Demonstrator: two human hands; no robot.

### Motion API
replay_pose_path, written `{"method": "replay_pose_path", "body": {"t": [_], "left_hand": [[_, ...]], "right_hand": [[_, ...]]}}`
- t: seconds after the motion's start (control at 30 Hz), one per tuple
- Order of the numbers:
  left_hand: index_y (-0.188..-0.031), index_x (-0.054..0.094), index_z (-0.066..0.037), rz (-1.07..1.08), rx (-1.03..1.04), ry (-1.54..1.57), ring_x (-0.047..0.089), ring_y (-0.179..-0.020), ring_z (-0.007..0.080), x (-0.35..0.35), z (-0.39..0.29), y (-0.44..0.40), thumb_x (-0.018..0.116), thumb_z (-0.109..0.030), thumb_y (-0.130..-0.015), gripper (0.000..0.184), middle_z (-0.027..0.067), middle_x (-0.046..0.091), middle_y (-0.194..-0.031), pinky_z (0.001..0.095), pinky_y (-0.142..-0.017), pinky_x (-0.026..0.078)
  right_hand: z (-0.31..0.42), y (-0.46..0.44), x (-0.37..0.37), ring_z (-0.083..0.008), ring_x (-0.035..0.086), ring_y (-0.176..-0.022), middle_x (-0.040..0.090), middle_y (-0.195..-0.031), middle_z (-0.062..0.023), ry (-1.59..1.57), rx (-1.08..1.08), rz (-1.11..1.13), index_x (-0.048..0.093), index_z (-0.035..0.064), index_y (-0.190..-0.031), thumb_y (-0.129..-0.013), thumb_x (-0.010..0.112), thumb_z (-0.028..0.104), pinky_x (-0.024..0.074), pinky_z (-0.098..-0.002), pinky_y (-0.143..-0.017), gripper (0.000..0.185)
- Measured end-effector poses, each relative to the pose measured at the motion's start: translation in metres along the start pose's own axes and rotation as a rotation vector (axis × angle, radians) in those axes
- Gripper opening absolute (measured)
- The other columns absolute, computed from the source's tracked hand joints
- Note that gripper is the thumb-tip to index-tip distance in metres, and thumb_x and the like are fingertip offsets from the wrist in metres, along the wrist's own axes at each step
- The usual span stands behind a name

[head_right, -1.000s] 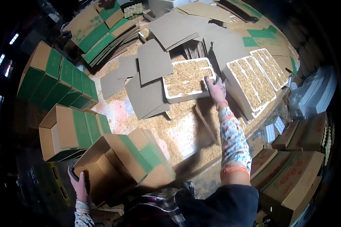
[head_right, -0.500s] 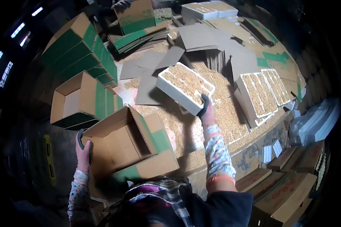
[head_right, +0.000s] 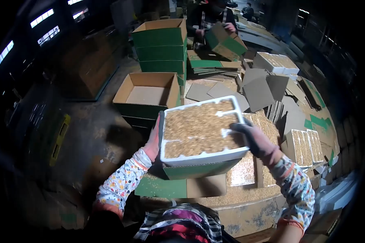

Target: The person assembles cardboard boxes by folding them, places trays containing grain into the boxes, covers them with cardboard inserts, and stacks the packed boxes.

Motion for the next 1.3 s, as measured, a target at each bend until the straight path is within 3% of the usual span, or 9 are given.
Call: {"method": "replay_pose_path", "body": {"t": [0.13, 0.2, 0.23, 0.4, 0.67, 0.77, 1.0, 1.2, 1.3], "left_hand": [[-0.144, 0.023, -0.015, 0.018, 0.020, -0.047, 0.050, -0.112, 0.0212, -0.027, -0.015, 0.017, 0.056, -0.003, -0.086, 0.068, 0.0127, 0.044, -0.131, 0.0325, -0.095, 0.042], [-0.143, 0.027, -0.017, 0.011, 0.198, -1.323, 0.043, -0.120, 0.0380, -0.011, -0.042, 0.035, 0.053, 0.002, -0.079, 0.071, 0.0255, 0.034, -0.135, 0.0409, -0.100, 0.038], [-0.141, 0.030, -0.017, 0.004, 0.291, -1.464, 0.042, -0.119, 0.0412, -0.014, -0.036, 0.036, 0.050, 0.003, -0.078, 0.070, 0.0244, 0.037, -0.132, 0.0422, -0.101, 0.037], [-0.139, 0.030, -0.007, 0.012, 0.167, -1.509, 0.042, -0.118, 0.0410, 0.014, -0.040, 0.026, 0.055, -0.002, -0.075, 0.068, 0.0249, 0.038, -0.130, 0.0427, -0.101, 0.036], [-0.133, 0.035, -0.001, -0.112, 0.096, -1.649, 0.042, -0.118, 0.0380, 0.033, -0.037, 0.024, 0.063, -0.006, -0.075, 0.065, 0.0222, 0.042, -0.128, 0.0407, -0.102, 0.034], [-0.131, 0.037, 0.000, -0.120, 0.101, -1.661, 0.043, -0.118, 0.0376, 0.029, -0.036, 0.022, 0.063, -0.007, -0.074, 0.063, 0.0216, 0.043, -0.126, 0.0401, -0.101, 0.035], [-0.130, 0.040, 0.000, -0.061, 0.341, -1.483, 0.046, -0.114, 0.0366, 0.009, -0.030, 0.026, 0.067, -0.015, -0.078, 0.061, 0.0210, 0.047, -0.122, 0.0394, -0.100, 0.037], [-0.139, 0.027, -0.003, -0.252, 0.387, -1.239, 0.038, -0.119, 0.0421, 0.010, -0.040, 0.034, 0.057, -0.024, -0.089, 0.062, 0.0260, 0.036, -0.130, 0.0451, -0.101, 0.033], [-0.127, 0.042, -0.004, -0.020, 0.802, -1.706, 0.044, -0.109, 0.0362, 0.044, -0.069, 0.066, 0.063, -0.026, -0.080, 0.057, 0.0207, 0.042, -0.123, 0.0449, -0.092, 0.037]], "right_hand": [[-0.084, -0.040, 0.028, -0.0149, 0.057, -0.087, 0.057, -0.097, -0.0052, 0.131, -0.113, -0.022, 0.043, 0.0005, -0.123, -0.093, 0.053, 0.023, 0.0470, -0.0251, -0.077, 0.039], [-0.104, -0.029, 0.036, -0.0311, 0.052, -0.104, 0.051, -0.111, -0.0219, 0.295, -0.149, -0.024, 0.035, -0.0056, -0.128, -0.090, 0.054, 0.025, 0.0405, -0.0371, -0.093, 0.052], [-0.101, -0.018, 0.038, -0.0394, 0.046, -0.114, 0.044, -0.120, -0.0302, 0.425, -0.182, -0.064, 0.030, -0.0076, -0.130, -0.087, 0.056, 0.028, 0.0358, -0.0413, -0.099, 0.062], [-0.041, -0.015, 0.003, -0.0430, 0.036, -0.125, 0.038, -0.132, -0.0267, 1.004, -0.958, -0.284, 0.040, -0.0018, -0.129, -0.078, 0.062, 0.016, 0.0290, -0.0456, -0.107, 0.058], [-0.177, -0.300, -0.160, -0.0379, 0.034, -0.126, 0.035, -0.136, -0.0217, 1.485, -0.297, -0.701, 0.033, 0.0057, -0.137, -0.078, 0.063, 0.043, 0.0243, -0.0544, -0.104, 0.076], [-0.186, -0.366, -0.188, -0.0373, 0.055, -0.105, 0.058, -0.109, -0.0261, 0.700, -0.017, -0.715, 0.056, 0.0028, -0.114, -0.085, 0.054, 0.039, 0.0419, -0.0424, -0.094, 0.047], [-0.027, -0.142, -0.095, -0.0245, 0.056, -0.077, 0.055, -0.083, -0.0120, 1.544, -0.846, -0.550, 0.039, 0.0052, -0.135, -0.078, 0.057, 0.017, 0.0438, -0.0365, -0.070, 0.061], [-0.085, -0.028, 0.125, -0.0263, 0.057, -0.084, 0.059, -0.095, -0.0170, 1.875, -1.223, 0.353, 0.033, -0.0046, -0.135, -0.077, 0.059, 0.024, 0.0448, -0.0345, -0.072, 0.069], [-0.072, -0.023, 0.147, -0.0380, 0.057, -0.103, 0.059, -0.104, -0.0295, 0.985, -0.368, 0.743, 0.032, -0.0074, -0.131, -0.084, 0.057, 0.035, 0.0435, -0.0430, -0.091, 0.067]]}}
Point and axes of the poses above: each hand's wrist, its own y-axis away from the middle knuckle, its own x-axis out of the palm, z = x × y, the point moved 3 cm from there along -y, towards the middle knuckle
